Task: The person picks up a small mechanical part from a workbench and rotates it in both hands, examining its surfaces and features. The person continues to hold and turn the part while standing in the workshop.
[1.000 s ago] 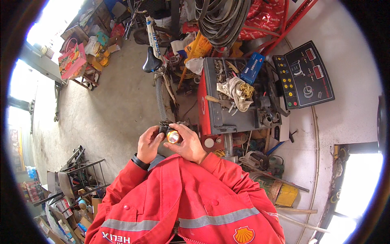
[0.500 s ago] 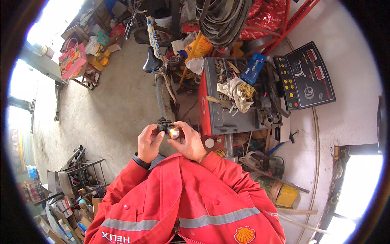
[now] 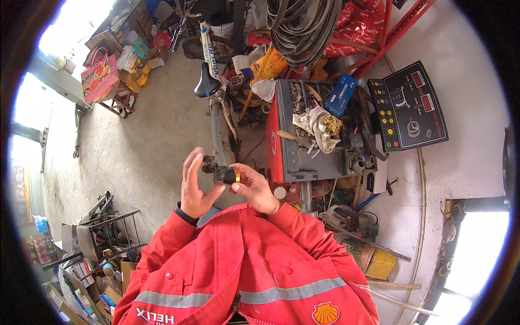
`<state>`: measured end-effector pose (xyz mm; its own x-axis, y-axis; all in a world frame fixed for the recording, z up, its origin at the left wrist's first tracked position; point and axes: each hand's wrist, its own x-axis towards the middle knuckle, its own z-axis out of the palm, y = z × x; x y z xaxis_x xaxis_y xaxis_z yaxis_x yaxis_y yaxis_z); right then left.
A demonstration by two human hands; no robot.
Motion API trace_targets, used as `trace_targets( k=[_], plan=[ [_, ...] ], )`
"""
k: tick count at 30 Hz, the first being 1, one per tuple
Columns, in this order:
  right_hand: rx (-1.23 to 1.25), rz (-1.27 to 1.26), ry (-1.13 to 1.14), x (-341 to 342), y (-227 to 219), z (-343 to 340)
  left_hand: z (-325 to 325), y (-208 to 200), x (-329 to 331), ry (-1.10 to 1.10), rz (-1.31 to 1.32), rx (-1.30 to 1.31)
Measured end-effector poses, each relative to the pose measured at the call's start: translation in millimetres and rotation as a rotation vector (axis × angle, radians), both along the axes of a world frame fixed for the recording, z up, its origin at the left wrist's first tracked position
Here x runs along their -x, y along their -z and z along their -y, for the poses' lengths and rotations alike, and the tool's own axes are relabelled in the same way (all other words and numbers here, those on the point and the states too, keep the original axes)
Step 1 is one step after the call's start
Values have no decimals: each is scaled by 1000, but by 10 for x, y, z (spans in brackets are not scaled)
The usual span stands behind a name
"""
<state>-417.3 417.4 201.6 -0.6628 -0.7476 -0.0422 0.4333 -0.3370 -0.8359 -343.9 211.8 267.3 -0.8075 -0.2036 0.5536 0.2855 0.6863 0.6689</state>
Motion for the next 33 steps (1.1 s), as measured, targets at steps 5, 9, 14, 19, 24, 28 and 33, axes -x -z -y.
trace_targets(
  k=[5,9,14,19,24,28,33],
  plan=[
    [-49,-39,-79,-49,-120,15,165,38,-74,205,316,-255],
    [-221,-616,70,-25,-267,6,90,135,-105,165,483,-740],
    [-298,-574,141,-46,-369,27,89,166,-74,147,449,-717],
    [-439,-77,-86,-24,-368,33,112,155,-124,155,495,-667],
    [-292,-652,149,-98,-405,21,92,170,-119,105,473,-778],
    [-337,-154,-12,-92,-416,38,92,160,-138,156,509,-751],
    [-326,-803,158,-46,-431,-5,92,251,-112,120,500,-874]
  ],
)
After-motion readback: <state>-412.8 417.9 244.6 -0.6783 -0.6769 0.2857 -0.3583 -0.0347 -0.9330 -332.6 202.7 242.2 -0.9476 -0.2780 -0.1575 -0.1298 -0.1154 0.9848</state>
